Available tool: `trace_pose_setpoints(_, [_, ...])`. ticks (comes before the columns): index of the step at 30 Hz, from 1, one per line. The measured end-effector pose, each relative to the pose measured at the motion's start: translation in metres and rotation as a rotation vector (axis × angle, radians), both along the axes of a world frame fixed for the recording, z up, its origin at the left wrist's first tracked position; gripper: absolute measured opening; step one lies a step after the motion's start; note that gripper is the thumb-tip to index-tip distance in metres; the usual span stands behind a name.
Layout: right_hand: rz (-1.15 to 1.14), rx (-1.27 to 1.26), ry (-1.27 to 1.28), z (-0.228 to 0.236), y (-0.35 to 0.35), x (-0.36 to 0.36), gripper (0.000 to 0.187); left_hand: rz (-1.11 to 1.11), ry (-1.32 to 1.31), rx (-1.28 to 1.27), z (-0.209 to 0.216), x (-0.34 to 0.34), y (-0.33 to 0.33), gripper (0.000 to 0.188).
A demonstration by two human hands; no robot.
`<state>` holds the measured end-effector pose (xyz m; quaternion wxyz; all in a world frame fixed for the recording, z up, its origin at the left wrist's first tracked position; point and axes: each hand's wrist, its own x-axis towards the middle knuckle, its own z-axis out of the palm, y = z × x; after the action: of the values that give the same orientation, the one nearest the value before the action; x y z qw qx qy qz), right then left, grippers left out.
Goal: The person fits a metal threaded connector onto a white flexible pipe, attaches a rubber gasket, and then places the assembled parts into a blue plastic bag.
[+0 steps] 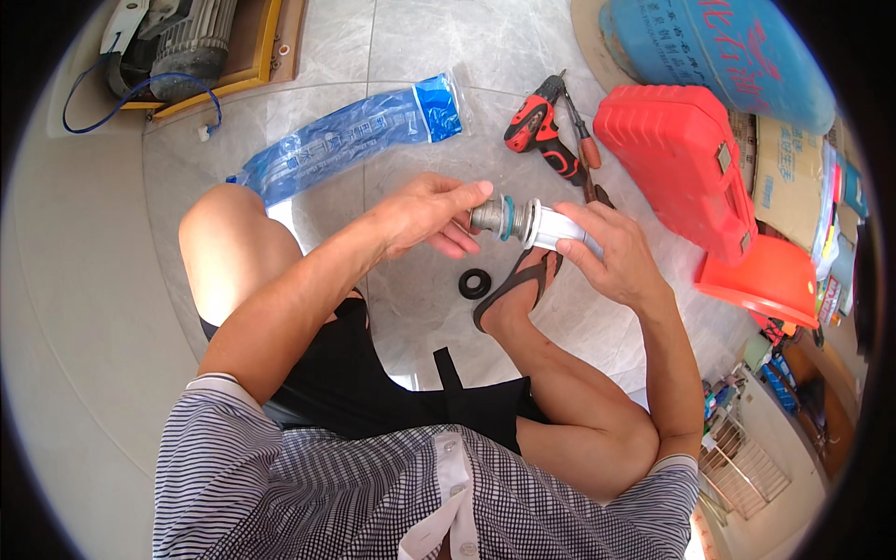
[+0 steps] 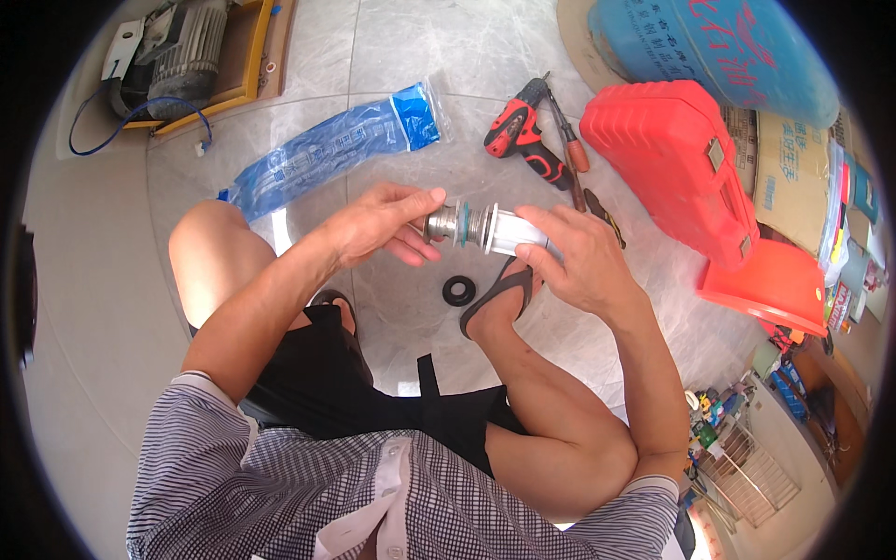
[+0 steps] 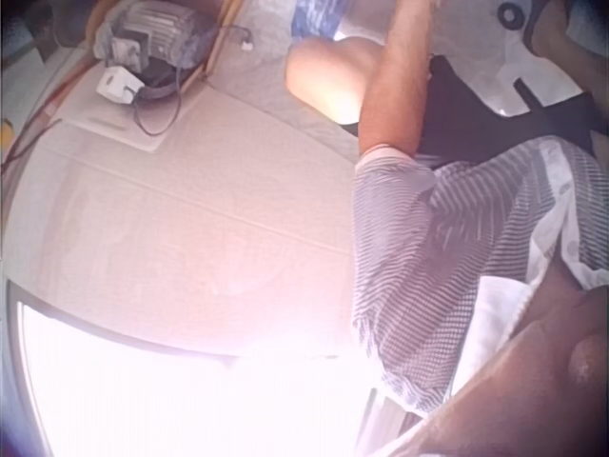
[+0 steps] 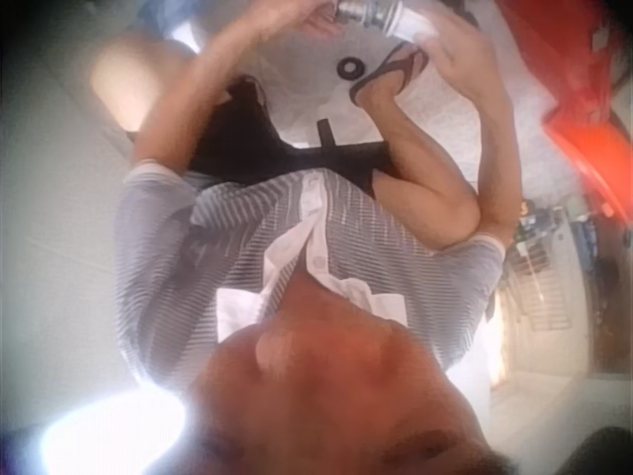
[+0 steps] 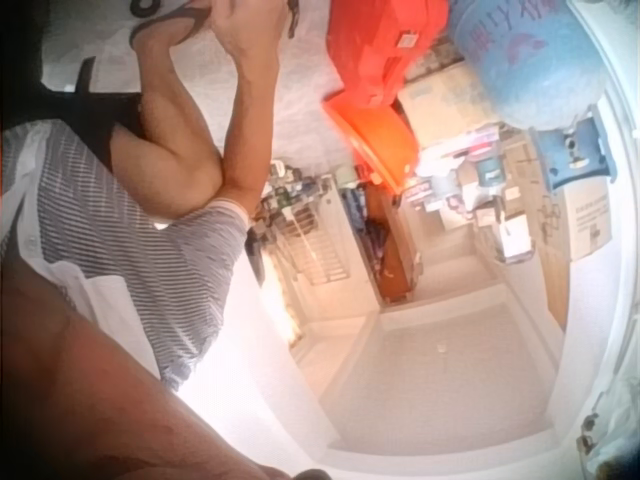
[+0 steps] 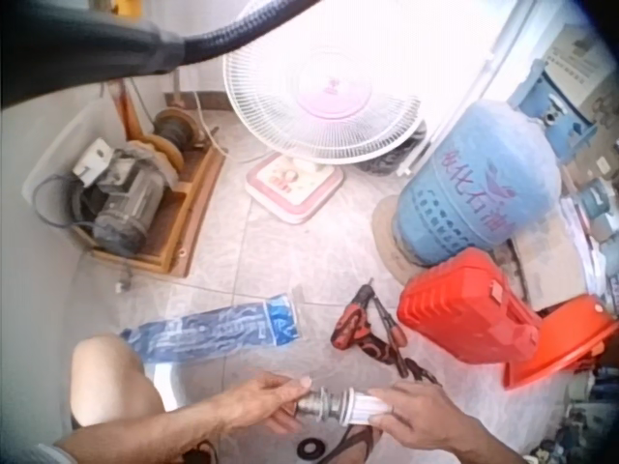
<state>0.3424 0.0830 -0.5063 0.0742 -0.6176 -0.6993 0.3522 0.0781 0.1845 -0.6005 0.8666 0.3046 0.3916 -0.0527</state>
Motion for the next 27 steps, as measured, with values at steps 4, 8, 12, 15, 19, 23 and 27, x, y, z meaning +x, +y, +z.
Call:
trace_pose_setpoints(4, [0.034,0.039,0.008,0.0,0.001,-0.003,0.039,0.101,-0.049,-0.072,-0.003,-0.007,-0.004,0.066])
trace_pose_setpoints(8, [-0.027,-0.065,0.084,-0.005,0.0,0.001,0.036,0.183,-0.103,0.161,0.0,-0.006,-0.009,0.054])
trace_pose_setpoints(12, [-0.199,-0.395,0.324,-0.003,0.005,0.006,0.034,0.222,-0.347,0.646,-0.007,-0.005,-0.017,0.052])
trace_pose_setpoints(15, [-0.166,-0.266,0.279,-0.003,0.001,0.002,0.034,0.332,-0.241,0.485,0.001,-0.005,-0.024,0.055])
trace_pose_setpoints(19, [-0.036,-0.072,0.084,0.005,0.003,-0.006,0.034,0.087,0.061,0.029,0.002,-0.01,0.006,0.064])
trace_pose_setpoints(23, [0.015,-0.029,0.03,0.001,0.003,-0.002,0.034,0.079,-0.081,0.068,0.004,-0.012,0.0,0.067])
trace_pose_setpoints(27, [-0.121,-0.204,0.241,-0.005,0.005,0.006,0.036,0.16,-0.349,0.796,-0.004,-0.007,-0.009,0.067])
